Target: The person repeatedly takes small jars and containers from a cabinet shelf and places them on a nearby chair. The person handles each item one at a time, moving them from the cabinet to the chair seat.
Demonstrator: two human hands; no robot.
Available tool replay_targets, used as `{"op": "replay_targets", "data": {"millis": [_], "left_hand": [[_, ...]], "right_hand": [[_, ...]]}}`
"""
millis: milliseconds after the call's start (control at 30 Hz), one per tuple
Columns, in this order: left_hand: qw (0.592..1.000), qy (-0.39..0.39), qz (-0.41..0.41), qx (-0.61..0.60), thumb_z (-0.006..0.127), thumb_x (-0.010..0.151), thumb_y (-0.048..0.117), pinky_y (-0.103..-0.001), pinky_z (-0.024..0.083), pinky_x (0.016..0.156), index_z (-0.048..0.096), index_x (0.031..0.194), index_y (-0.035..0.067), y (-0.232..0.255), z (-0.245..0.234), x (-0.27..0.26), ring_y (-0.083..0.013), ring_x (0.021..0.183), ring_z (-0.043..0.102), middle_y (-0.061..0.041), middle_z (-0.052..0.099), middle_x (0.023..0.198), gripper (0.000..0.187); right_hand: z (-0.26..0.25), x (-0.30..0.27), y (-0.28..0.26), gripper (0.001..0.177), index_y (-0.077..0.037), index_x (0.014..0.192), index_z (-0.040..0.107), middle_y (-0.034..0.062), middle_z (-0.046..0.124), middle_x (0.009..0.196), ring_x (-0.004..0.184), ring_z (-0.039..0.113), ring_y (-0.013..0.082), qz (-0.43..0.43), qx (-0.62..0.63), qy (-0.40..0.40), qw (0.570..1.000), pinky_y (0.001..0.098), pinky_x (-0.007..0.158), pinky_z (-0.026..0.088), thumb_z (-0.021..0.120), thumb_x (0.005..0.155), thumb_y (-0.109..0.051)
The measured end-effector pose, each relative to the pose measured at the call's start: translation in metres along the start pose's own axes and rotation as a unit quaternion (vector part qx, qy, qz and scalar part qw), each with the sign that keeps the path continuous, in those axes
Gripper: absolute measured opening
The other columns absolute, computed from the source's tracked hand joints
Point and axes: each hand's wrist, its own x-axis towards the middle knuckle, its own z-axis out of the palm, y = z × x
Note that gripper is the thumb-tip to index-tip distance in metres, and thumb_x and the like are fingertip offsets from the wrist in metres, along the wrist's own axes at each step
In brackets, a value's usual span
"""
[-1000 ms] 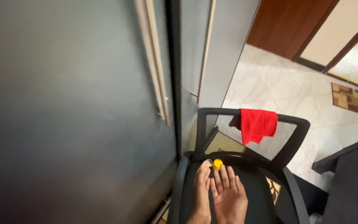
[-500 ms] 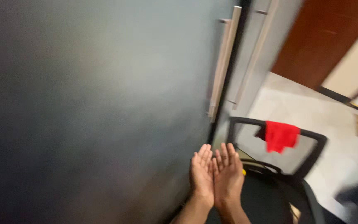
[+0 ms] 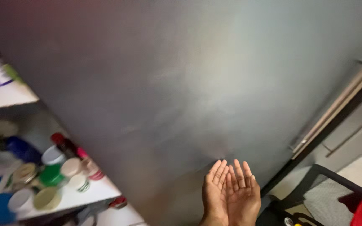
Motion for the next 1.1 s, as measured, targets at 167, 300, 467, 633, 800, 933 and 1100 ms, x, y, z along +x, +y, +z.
{"op": "replay_targets", "data": {"millis": [167,300,467,633,800,933,1100], "left_hand": [[0.996,0.068,0.049,-0.01,0.03,0.101,0.036,-0.034,0.036,0.116,0.056,0.145,0.007,0.01,-0.025,-0.002,-0.0186,0.143,0.055,-0.01,0.062,0.152,0.059],[0.989,0.075,0.109,-0.06,0.027,0.102,0.034,-0.033,0.038,0.12,0.051,0.149,0.008,0.014,-0.048,-0.01,-0.0206,0.145,0.05,-0.01,0.059,0.153,0.059],[0.978,0.116,0.161,-0.069,0.018,0.101,0.035,-0.035,0.035,0.117,0.049,0.151,0.011,0.042,-0.073,-0.027,-0.0208,0.146,0.049,-0.01,0.059,0.153,0.063],[0.962,0.136,0.217,-0.095,0.027,0.101,0.037,-0.034,0.036,0.12,0.051,0.15,0.009,0.074,-0.096,-0.05,-0.0194,0.145,0.05,-0.009,0.058,0.153,0.061],[0.936,0.147,0.282,-0.149,0.034,0.101,0.036,-0.035,0.037,0.119,0.053,0.148,0.007,0.104,-0.122,-0.071,-0.0214,0.144,0.052,-0.011,0.059,0.153,0.059],[0.92,0.242,0.289,-0.105,0.037,0.102,0.038,-0.033,0.034,0.117,0.055,0.146,0.01,0.128,-0.166,-0.075,-0.0192,0.142,0.053,-0.009,0.062,0.15,0.055],[0.876,0.249,0.354,-0.214,0.046,0.1,0.028,-0.038,0.042,0.112,0.058,0.141,0.004,0.148,-0.225,-0.065,-0.0246,0.132,0.058,-0.011,0.065,0.141,0.049]], "right_hand": [[0.012,-0.012,0.018,0.061,-0.004,0.151,0.041,0.0199,0.049,0.154,0.146,0.043,0.033,0.049,0.019,-0.022,0.998,0.0434,0.119,0.035,0.027,0.101,-0.035],[0.019,-0.024,0.035,0.061,-0.002,0.146,0.046,0.0213,0.056,0.147,0.143,0.05,0.0322,0.072,-0.065,-0.009,0.995,0.0433,0.119,0.039,0.021,0.102,-0.035],[0.039,-0.041,0.062,0.059,-0.002,0.141,0.049,0.0177,0.059,0.14,0.14,0.051,0.0285,0.16,-0.083,-0.026,0.983,0.0449,0.118,0.039,0.023,0.102,-0.037],[0.049,-0.059,0.096,0.061,-0.002,0.143,0.049,0.0186,0.061,0.136,0.138,0.054,0.029,0.187,-0.065,-0.105,0.974,0.0441,0.117,0.042,0.023,0.101,-0.037],[0.074,-0.078,0.124,0.057,-0.002,0.144,0.05,0.017,0.062,0.139,0.132,0.056,0.0272,0.228,-0.078,-0.167,0.956,0.0415,0.112,0.044,0.03,0.101,-0.034],[0.101,-0.107,0.151,0.052,-0.004,0.14,0.055,0.0148,0.064,0.139,0.13,0.058,0.0245,0.296,-0.129,-0.212,0.923,0.0396,0.11,0.043,0.045,0.099,-0.034],[0.125,-0.132,0.187,0.05,-0.011,0.136,0.064,0.0119,0.066,0.137,0.128,0.061,0.0266,0.403,-0.239,-0.272,0.84,0.0416,0.11,0.045,0.062,0.09,-0.033]]}}
